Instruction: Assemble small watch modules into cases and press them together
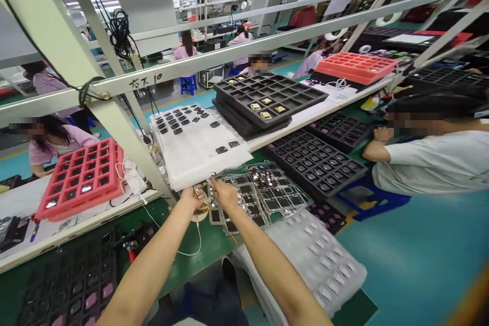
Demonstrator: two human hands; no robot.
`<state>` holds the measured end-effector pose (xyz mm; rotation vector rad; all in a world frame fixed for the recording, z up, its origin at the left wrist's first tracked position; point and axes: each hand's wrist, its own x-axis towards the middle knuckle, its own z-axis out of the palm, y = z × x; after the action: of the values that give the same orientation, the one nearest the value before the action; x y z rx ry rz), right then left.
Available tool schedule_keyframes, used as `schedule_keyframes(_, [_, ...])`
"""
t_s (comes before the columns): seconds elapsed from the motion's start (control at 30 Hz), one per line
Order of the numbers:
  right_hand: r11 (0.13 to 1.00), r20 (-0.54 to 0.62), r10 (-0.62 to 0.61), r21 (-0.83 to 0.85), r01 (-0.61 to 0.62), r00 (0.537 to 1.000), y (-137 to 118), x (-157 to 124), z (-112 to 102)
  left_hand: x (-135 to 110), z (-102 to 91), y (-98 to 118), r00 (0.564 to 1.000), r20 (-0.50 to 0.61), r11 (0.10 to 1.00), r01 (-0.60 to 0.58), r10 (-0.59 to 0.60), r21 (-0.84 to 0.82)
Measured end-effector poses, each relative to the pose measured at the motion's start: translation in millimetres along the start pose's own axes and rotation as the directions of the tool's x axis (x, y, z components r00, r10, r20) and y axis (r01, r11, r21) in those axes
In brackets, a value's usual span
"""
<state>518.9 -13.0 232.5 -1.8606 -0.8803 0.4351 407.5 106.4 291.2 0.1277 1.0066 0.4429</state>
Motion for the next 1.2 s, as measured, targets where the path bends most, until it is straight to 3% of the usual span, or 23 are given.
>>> schedule_keyframes(0.13, [0.951,-0.135,0.2,0.264,-0.16,0.97,14,-39,-15,-13,-3.6,-2,0.999,0.033,0.997,0.008,-0.011,0.081])
schedule_keyframes(0.3, [0.761,-0.176,0.439,0.594,-0.261,0.881,27,-78,-45,-35,-18.3,-13,0.992,0.119,0.978,0.019,-0.045,0.208])
schedule_keyframes(0.43, [0.594,-0.111,0.502,0.765,-0.249,0.857,18,-100,-64,-59,-32.4,-32,0.976,0.196,0.959,0.03,-0.089,0.283])
schedule_keyframes(0.67, [0.376,0.128,0.469,0.866,-0.329,0.874,-37,-140,-66,-110,-46.9,-42,0.915,0.349,0.934,0.072,-0.202,0.35])
schedule_keyframes(0.83, [0.362,0.258,0.383,0.842,-0.401,0.887,-69,-152,-59,-146,-61.5,-27,0.868,0.443,0.932,0.061,-0.226,0.357])
schedule_keyframes(1.0, [0.4,0.348,0.323,0.793,-0.46,0.88,-81,-156,-50,-164,-83.8,-11,0.791,0.576,0.948,0.016,-0.207,0.318])
schedule_keyframes(1.2, [0.481,0.46,0.298,0.685,-0.548,0.837,-91,-158,-30,-168,-112.0,3,0.849,0.517,0.971,-0.021,-0.109,0.239])
